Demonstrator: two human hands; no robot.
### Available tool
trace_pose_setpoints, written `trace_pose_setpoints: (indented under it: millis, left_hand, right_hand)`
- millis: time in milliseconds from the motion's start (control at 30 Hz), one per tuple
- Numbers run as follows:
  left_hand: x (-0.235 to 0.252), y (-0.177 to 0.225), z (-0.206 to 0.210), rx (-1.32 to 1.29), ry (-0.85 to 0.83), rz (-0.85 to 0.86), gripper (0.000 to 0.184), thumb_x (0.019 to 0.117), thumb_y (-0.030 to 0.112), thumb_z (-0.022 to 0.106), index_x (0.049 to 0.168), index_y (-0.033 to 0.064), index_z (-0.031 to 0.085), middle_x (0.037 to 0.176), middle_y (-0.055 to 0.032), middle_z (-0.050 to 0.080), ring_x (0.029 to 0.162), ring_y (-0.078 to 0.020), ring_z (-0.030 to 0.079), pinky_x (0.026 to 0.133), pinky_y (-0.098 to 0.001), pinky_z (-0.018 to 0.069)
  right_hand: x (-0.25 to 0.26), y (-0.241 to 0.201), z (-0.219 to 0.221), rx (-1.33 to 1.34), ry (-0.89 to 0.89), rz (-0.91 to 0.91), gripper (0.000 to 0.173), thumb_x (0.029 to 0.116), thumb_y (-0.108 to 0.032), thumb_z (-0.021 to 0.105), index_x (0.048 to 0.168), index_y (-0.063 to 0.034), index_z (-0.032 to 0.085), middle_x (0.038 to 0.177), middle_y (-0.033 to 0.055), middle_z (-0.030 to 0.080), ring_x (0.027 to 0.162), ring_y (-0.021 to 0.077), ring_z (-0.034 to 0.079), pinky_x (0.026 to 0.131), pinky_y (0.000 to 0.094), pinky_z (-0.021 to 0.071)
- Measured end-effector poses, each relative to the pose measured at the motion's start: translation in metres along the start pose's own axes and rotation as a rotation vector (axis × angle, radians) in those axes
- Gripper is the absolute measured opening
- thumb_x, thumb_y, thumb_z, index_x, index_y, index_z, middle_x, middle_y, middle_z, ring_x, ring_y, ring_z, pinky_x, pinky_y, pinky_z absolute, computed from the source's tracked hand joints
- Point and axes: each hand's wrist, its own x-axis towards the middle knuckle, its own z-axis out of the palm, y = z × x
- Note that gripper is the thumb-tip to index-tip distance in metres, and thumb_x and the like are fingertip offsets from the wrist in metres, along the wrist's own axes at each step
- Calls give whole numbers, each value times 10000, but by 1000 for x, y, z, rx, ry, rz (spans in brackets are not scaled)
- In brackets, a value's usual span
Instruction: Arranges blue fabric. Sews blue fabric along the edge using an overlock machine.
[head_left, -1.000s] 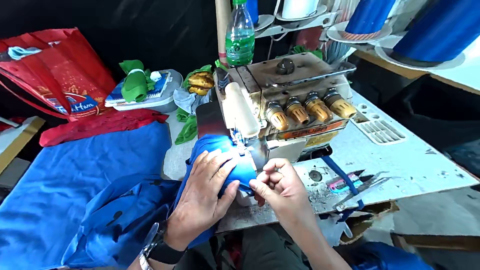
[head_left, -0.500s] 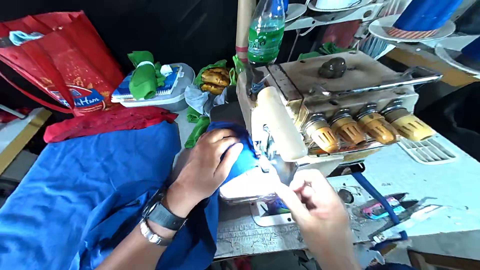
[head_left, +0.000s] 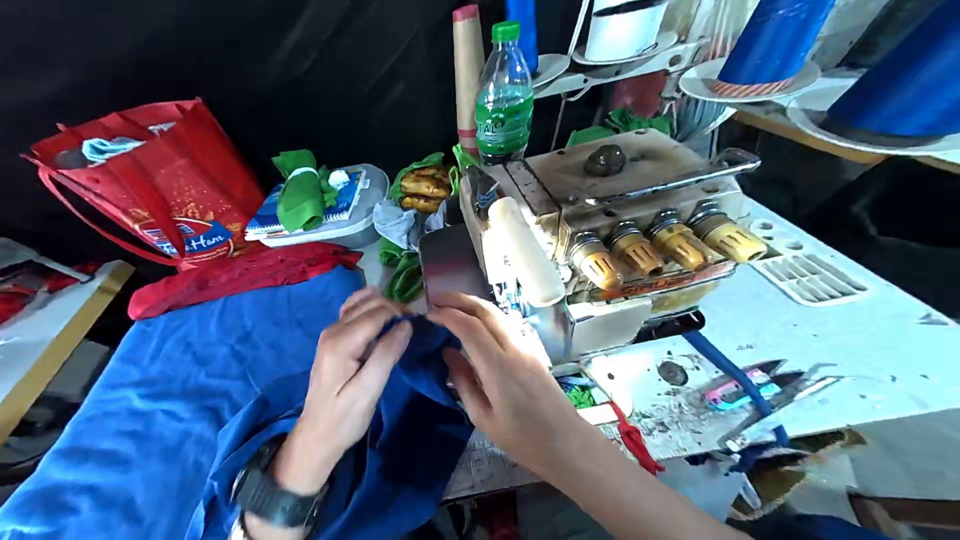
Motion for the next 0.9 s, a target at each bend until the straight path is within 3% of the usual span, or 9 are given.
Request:
trace_pose_setpoints:
  millis: [67, 100, 133, 200, 367, 533, 733, 800, 900]
  left_hand:
    - [-19, 20, -4, -118, 9, -6, 335, 1070, 346, 466, 936, 146, 700, 993, 78, 697, 1018, -3, 640, 933, -225, 523]
    - [-27, 27, -4, -162, 15, -10, 324, 1075, 373, 464, 919, 183, 675, 886, 118, 646, 886, 49, 612, 797, -155, 516]
    - [-36, 34, -5, -193, -1, -15, 311, 1079, 382, 463, 946, 203, 680, 863, 146, 643, 859, 87, 603, 765, -123, 506]
    - [-50, 48, -5, -247, -100, -14, 313, 1091, 358, 456, 1007, 159, 682, 892, 118, 658, 899, 106, 597, 802, -108, 491]
    - [-60, 68, 41, -365, -316, -59, 379, 1094, 223, 456, 878, -39, 624, 751, -92, 598, 749, -51, 586, 713, -176, 485]
    - [-44, 78, 111, -237, -83, -205, 333, 1065, 190, 502, 842, 10, 670, 701, -12, 584, 660, -14, 550, 640, -170, 467]
    - [-40, 78, 91, -157, 130, -335, 208, 1004, 163, 602, 947, 44, 762, 799, 47, 709, 737, 50, 639, 701, -132, 538]
    - [-42, 76, 79, -243, 144, -506, 200, 1017, 150, 584, 955, 73, 758, 774, 61, 697, 725, 25, 642, 688, -163, 537]
    - [-46, 69, 74, -383, 189, -632, 291, 1061, 184, 499, 965, 104, 762, 832, 13, 708, 802, -65, 672, 756, -258, 560]
  right_hand:
    - [6, 2, 5, 58, -50, -77, 369, 870, -26, 634, 1237, -25, 668, 1195, 146, 681, 1171, 273, 649, 1061, 435, 493]
    - [4, 4, 7, 108, -61, -143, 336, 869, -47, 624, 1198, -27, 691, 1114, 137, 696, 1108, 274, 664, 1024, 442, 506]
    - [-2, 4, 6, 162, -86, -201, 302, 896, -83, 588, 1174, -38, 699, 1065, 113, 697, 1058, 254, 659, 961, 409, 515]
    - [-21, 4, -2, 299, -153, -256, 280, 973, -142, 498, 1157, -32, 677, 1028, 98, 690, 1018, 222, 646, 912, 351, 510]
    - [-74, 39, -48, 329, -231, -222, 273, 1063, -226, 431, 1060, -72, 656, 863, 78, 636, 844, 183, 621, 783, 306, 506]
    - [-73, 85, -85, 52, -183, -148, 218, 970, -213, 525, 947, -115, 718, 841, -20, 653, 846, 49, 626, 772, 192, 520]
    - [-74, 68, -80, 335, -66, 240, 106, 947, -249, 677, 938, -152, 719, 873, -101, 680, 832, -31, 653, 763, 130, 557]
    - [-76, 58, -71, 522, -32, 445, 32, 943, -155, 688, 942, -140, 716, 845, -84, 702, 776, -10, 663, 719, 149, 563]
    - [-71, 46, -59, 849, 14, 703, 111, 988, -41, 614, 963, -75, 716, 809, -4, 700, 696, 47, 650, 674, 193, 564]
